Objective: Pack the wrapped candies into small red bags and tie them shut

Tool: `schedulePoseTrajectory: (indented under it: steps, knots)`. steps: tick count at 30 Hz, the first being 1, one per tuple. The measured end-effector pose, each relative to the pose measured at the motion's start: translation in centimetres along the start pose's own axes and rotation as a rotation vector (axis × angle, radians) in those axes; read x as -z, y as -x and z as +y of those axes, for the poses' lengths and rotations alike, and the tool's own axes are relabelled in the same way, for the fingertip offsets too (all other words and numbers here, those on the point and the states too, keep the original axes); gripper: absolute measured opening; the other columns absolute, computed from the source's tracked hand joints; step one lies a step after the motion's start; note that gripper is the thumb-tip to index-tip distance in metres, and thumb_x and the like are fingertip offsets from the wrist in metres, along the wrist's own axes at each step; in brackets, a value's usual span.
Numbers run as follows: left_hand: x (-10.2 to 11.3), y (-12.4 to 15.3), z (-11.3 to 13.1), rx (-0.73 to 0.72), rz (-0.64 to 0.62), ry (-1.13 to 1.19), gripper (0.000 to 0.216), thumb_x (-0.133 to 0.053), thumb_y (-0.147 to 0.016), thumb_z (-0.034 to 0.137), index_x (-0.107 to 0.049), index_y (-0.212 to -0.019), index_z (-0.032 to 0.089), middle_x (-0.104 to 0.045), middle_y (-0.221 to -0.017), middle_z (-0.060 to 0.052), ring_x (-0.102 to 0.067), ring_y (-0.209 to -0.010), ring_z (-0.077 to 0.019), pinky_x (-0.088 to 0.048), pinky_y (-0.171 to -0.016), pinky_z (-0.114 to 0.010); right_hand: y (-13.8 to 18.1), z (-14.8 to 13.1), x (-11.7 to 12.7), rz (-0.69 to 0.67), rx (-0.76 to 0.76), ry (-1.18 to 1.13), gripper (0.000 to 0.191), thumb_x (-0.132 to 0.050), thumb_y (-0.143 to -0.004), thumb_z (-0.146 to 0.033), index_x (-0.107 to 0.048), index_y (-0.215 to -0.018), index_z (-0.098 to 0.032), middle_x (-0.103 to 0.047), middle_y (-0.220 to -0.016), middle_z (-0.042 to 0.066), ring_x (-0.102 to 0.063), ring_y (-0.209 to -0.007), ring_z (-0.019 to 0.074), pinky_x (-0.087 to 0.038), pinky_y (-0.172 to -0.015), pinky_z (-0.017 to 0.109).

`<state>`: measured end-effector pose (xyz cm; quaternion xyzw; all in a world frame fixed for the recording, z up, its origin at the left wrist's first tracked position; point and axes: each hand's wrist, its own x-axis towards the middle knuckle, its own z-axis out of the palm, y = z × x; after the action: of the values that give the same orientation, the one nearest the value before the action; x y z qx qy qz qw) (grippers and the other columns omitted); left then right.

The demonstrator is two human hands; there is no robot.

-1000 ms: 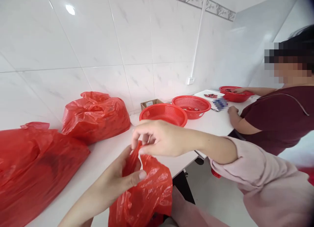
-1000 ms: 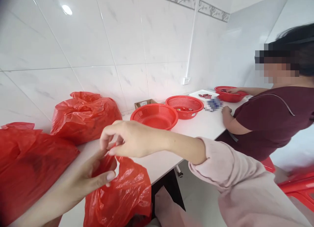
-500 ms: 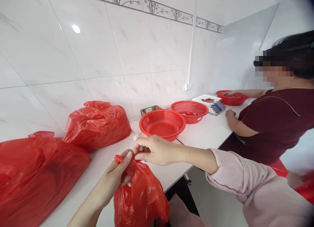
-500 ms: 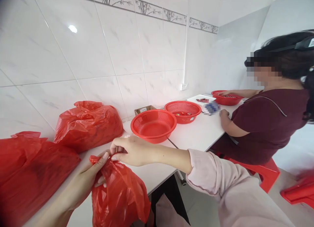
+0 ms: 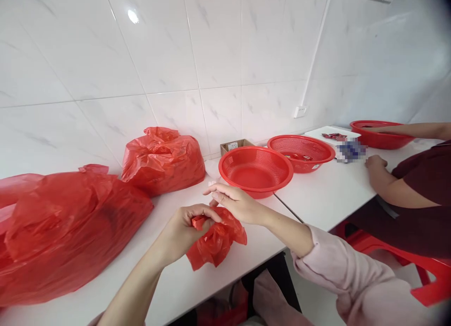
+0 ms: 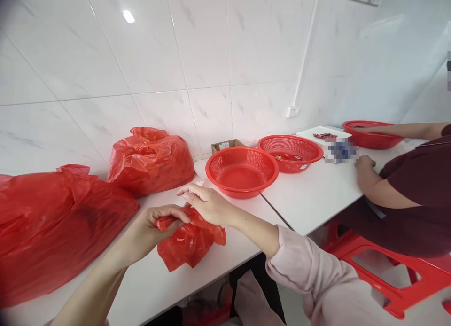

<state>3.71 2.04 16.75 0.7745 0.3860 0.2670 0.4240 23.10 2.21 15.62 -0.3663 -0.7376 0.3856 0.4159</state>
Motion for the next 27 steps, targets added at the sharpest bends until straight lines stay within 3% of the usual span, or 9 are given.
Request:
schedulePoseTrajectory:
  steps: [3, 6, 8, 11, 15, 19, 23, 27]
  knots:
    - [-0.3, -0.8, -1.9, -0.003, 0.222, -0.283, 0.024, -0.047, -0.07, 0.004, -0.062, -0.078, 0.02, -0.058, -0.062, 0.004, -0.049, -0.054, -0.0116, -0.036, -0.053, -0.022, -1.4, 2.5, -1.2, -0.017, -0.056, -0.03, 0.032, -0.038, -0.101, -0.032, -0.063, -0.116, -0.02, -0.066, -0.109, 0.005, -0.06, -0.105, 0.0169, -0.045, -0.096, 0.035]
    - [-0.6, -1.0, -3.6, -0.148, 0.429, -0.534, 0.032, -0.044, -0.068, -0.001, -0.059, -0.086, 0.021, -0.067, -0.088, 0.0, -0.059, -0.069, -0.0136, -0.04, -0.058, -0.022, -1.8, 4.0, -1.8, -0.086, -0.091, -0.156, 0.029, -0.045, -0.098, -0.028, -0.059, -0.121, -0.019, -0.063, -0.116, 0.006, -0.06, -0.102, 0.0156, -0.048, -0.091, 0.032]
    - [-0.9, -0.9, -4.4, -0.233, 0.511, -0.611, 0.031, -0.045, -0.076, 0.002, -0.061, -0.094, 0.022, -0.066, -0.106, -0.004, -0.064, -0.083, -0.0165, -0.044, -0.061, -0.023, -1.8, 4.5, -1.9, -0.174, -0.126, -0.225, 0.027, -0.048, -0.097, -0.028, -0.058, -0.12, -0.017, -0.064, -0.106, 0.005, -0.061, -0.089, 0.0134, -0.049, -0.081, 0.029]
    - [-1.4, -0.4, -5.4, -0.283, 0.568, -0.598, 0.027, -0.049, -0.086, 0.011, -0.063, -0.106, 0.023, -0.065, -0.111, -0.007, -0.065, -0.094, -0.0195, -0.049, -0.068, -0.025, -1.6, 4.7, -1.7, -0.234, -0.163, -0.281, 0.021, -0.05, -0.096, -0.032, -0.059, -0.105, -0.016, -0.061, -0.084, 0.001, -0.056, -0.074, 0.011, -0.046, -0.069, 0.025]
    - [-1.7, 0.6, -6.8, -0.29, 0.495, -0.467, 0.031, -0.048, -0.094, 0.019, -0.062, -0.121, 0.023, -0.067, -0.117, -0.007, -0.064, -0.103, -0.0203, -0.05, -0.086, -0.03, -1.0, 3.8, -1.3, -0.099, -0.039, -0.045, 0.021, -0.047, -0.097, -0.034, -0.057, -0.09, -0.018, -0.059, -0.083, -0.001, -0.052, -0.075, 0.0108, -0.041, -0.071, 0.025]
    - [-1.1, 3.2, -9.3, -0.161, 0.554, -0.362, 0.029, -0.048, -0.096, 0.027, -0.067, -0.117, 0.023, -0.07, -0.117, -0.006, -0.06, -0.108, -0.0246, -0.046, -0.094, -0.037, 0.5, 4.8, -0.1, 0.027, 0.066, 0.358, 0.02, -0.048, -0.096, -0.028, -0.056, -0.08, -0.019, -0.059, -0.073, -0.002, -0.05, -0.07, 0.0119, -0.036, -0.07, 0.025]
    - [-1.3, 7.4, -11.9, 0.064, 0.676, -0.306, 0.026, -0.05, -0.094, 0.037, -0.073, -0.101, 0.026, -0.071, -0.107, -0.005, -0.06, -0.108, -0.0254, -0.044, -0.094, -0.036, 3.0, 8.7, 1.7, 0.056, -0.165, 0.366, 0.026, -0.043, -0.098, -0.032, -0.057, -0.08, -0.019, -0.063, -0.077, -0.001, -0.054, -0.069, 0.0121, -0.037, -0.067, 0.024]
    - [-2.4, 10.2, -13.0, 0.191, 0.619, -0.224, 0.028, -0.051, -0.093, 0.042, -0.073, -0.09, 0.024, -0.071, -0.104, -0.007, -0.059, -0.11, -0.0273, -0.047, -0.086, -0.034, 4.8, 11.7, 2.6, 0.019, -0.303, 0.393, 0.031, -0.042, -0.098, -0.04, -0.057, -0.08, -0.02, -0.062, -0.074, -0.001, -0.052, -0.066, 0.0127, -0.037, -0.066, 0.025]
